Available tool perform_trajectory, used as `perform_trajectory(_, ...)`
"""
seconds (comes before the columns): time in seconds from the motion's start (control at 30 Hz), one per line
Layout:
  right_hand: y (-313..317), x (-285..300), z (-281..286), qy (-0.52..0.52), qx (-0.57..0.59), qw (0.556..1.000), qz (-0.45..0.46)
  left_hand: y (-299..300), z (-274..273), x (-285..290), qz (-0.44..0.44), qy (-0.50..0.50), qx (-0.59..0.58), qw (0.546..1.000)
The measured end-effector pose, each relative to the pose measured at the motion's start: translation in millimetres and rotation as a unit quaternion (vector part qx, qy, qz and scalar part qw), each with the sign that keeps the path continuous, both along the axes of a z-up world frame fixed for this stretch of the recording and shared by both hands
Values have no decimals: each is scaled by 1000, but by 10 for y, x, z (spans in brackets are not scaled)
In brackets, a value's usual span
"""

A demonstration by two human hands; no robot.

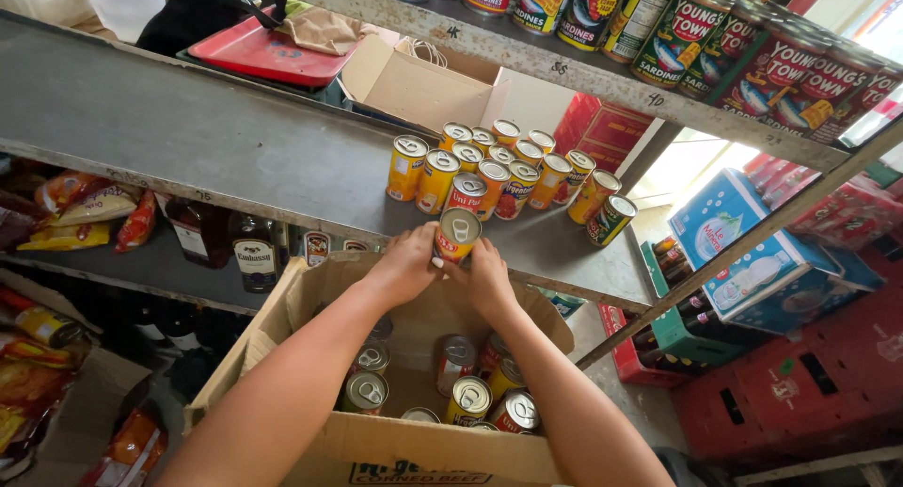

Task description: Organizes various canned food items from a cardboard box onto a store shelf.

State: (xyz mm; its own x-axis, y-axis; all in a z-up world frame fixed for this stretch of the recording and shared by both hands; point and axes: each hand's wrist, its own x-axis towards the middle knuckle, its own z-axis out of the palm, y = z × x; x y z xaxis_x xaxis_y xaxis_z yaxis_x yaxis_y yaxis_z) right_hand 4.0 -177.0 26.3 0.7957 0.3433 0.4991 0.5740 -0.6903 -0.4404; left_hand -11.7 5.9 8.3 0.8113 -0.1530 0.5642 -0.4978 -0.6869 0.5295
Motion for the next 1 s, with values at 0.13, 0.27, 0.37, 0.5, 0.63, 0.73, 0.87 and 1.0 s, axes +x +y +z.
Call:
perform_trajectory(0.13, 42, 17, 25, 46, 24, 998, -34, 8, 31, -14, -3, 30, -20, 999)
perform_trajectory(0.27, 30, 35, -7, 23, 69, 997, 4, 14, 0, 13, -10, -23, -31, 999)
perform_trajectory(0.37, 54, 36, -6, 4, 131, 991, 34, 5, 121, -73, -8, 2, -48, 999)
perform_trajectory(0.5, 65, 31, 29, 86, 246, 966, 4, -4, 153, -80, -2, 4, -104, 995)
perform_trajectory(0.63, 12, 56, -28, 80, 237, 968, -5, -12, 249, -130, 11, 38, -86, 995)
perform_trajectory(0.73, -29, 73, -54, 11, 163, 986, 29, -16, 247, -134, 15, 18, -36, 999)
perform_trajectory(0.87, -24, 48, -16, 20, 164, 986, 31, -16, 265, -159, 12, 24, -48, 998)
perform_trajectory(1.0, -22, 48, -21, 22, 173, 984, 46, -1, 199, -113, 8, 19, -40, 999)
